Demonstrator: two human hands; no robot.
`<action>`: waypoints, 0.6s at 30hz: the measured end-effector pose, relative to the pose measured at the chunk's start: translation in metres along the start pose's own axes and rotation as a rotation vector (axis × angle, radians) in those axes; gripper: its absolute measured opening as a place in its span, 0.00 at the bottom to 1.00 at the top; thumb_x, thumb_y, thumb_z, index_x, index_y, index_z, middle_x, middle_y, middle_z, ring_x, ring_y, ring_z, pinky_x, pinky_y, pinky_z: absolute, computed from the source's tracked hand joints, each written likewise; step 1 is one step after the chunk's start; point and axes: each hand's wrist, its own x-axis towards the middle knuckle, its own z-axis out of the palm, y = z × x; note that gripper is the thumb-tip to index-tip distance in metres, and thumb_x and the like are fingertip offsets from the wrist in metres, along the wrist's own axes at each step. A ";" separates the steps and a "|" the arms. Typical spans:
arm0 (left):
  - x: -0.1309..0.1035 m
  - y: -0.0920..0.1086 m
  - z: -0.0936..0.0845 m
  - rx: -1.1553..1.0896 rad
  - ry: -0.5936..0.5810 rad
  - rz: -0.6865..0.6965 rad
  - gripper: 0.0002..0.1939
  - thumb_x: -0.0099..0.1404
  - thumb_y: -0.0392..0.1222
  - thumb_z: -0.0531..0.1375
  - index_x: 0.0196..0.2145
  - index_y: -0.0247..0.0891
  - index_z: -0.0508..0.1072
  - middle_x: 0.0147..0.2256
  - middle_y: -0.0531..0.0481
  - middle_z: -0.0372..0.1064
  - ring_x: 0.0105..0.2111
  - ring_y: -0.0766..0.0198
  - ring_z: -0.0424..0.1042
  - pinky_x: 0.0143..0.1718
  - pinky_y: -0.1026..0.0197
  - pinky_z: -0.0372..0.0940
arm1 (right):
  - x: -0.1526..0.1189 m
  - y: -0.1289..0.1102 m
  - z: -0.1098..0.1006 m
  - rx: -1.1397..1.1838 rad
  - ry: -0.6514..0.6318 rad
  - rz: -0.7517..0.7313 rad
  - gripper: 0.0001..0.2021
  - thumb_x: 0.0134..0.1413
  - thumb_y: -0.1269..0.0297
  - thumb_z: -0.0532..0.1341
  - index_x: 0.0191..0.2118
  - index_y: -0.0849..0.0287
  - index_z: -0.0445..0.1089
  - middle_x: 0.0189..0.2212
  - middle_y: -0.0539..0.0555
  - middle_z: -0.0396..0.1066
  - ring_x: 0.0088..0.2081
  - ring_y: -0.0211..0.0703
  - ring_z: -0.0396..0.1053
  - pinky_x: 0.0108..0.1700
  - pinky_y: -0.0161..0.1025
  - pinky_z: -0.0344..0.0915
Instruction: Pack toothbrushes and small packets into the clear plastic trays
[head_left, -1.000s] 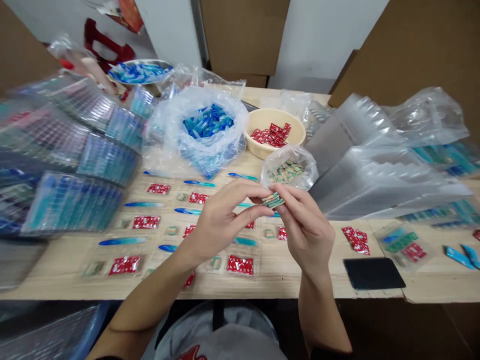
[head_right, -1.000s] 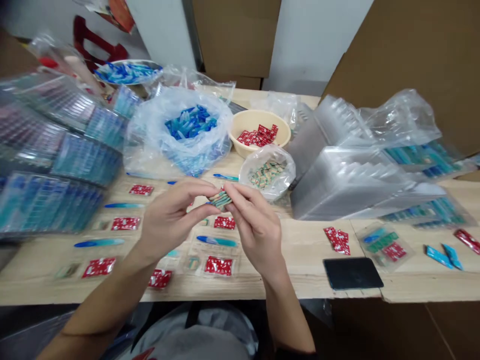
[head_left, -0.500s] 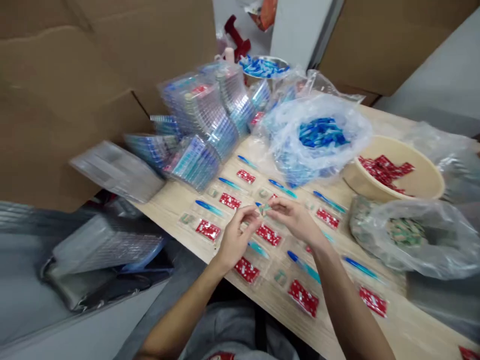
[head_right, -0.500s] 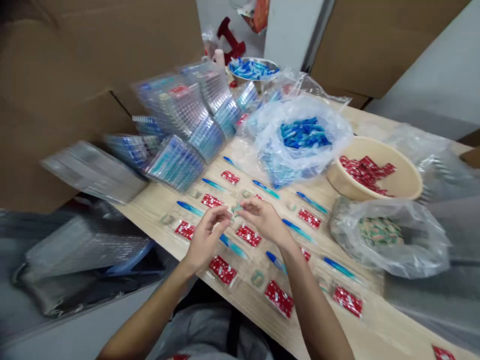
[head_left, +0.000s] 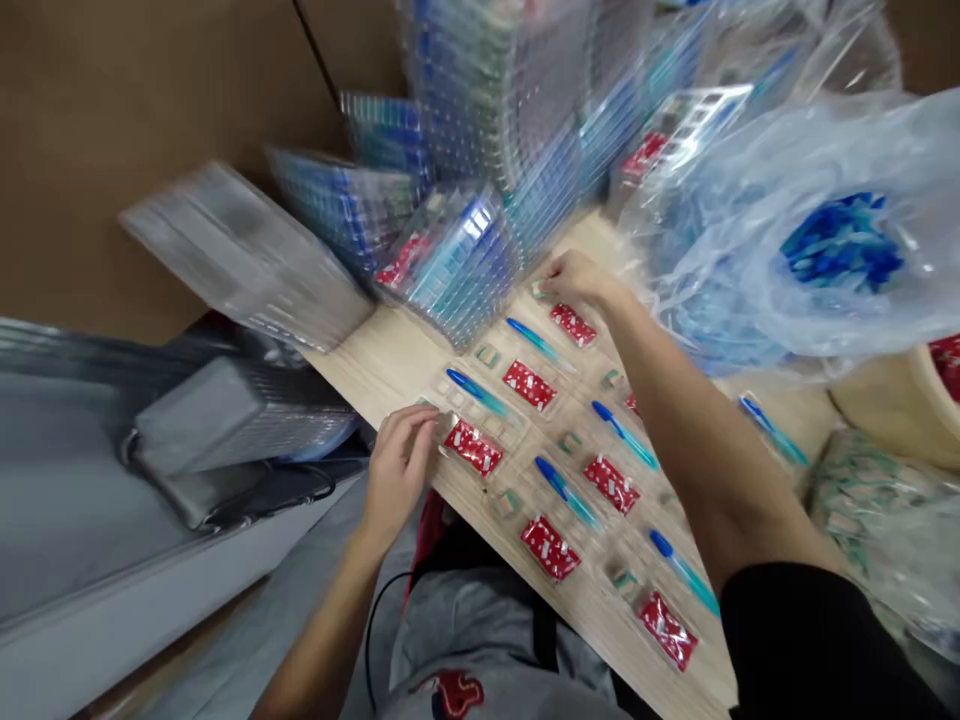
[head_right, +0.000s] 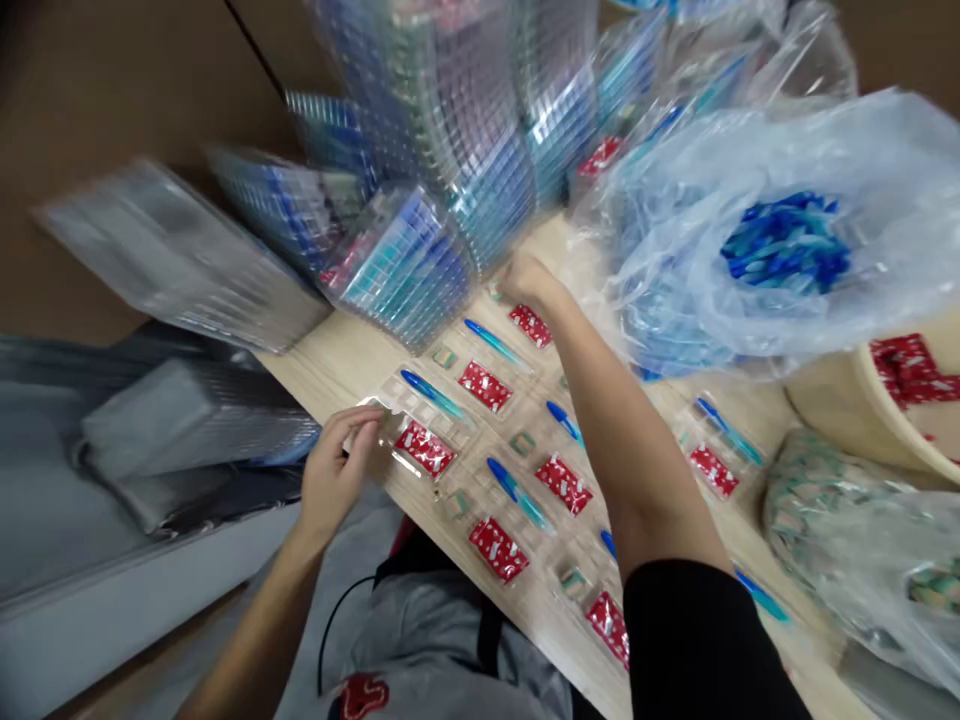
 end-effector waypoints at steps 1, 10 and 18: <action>0.000 -0.001 -0.002 -0.009 0.003 -0.014 0.07 0.69 0.35 0.54 0.42 0.35 0.72 0.42 0.49 0.71 0.46 0.68 0.68 0.50 0.63 0.62 | 0.001 -0.003 -0.001 -0.083 -0.028 0.044 0.07 0.44 0.79 0.64 0.21 0.69 0.66 0.16 0.48 0.55 0.22 0.32 0.55 0.30 0.35 0.56; 0.013 0.002 -0.006 -0.015 0.046 -0.041 0.07 0.69 0.34 0.54 0.41 0.33 0.72 0.41 0.47 0.70 0.45 0.70 0.68 0.50 0.65 0.62 | 0.003 -0.017 0.012 -0.553 -0.025 0.000 0.13 0.58 0.74 0.52 0.31 0.80 0.70 0.42 0.68 0.71 0.50 0.47 0.69 0.50 0.40 0.61; 0.010 0.003 -0.008 -0.037 0.034 -0.026 0.07 0.69 0.35 0.55 0.42 0.35 0.72 0.41 0.49 0.70 0.45 0.70 0.68 0.50 0.66 0.61 | -0.019 -0.024 0.015 -0.567 0.002 -0.009 0.19 0.58 0.82 0.49 0.52 0.75 0.70 0.49 0.71 0.68 0.53 0.61 0.66 0.52 0.48 0.64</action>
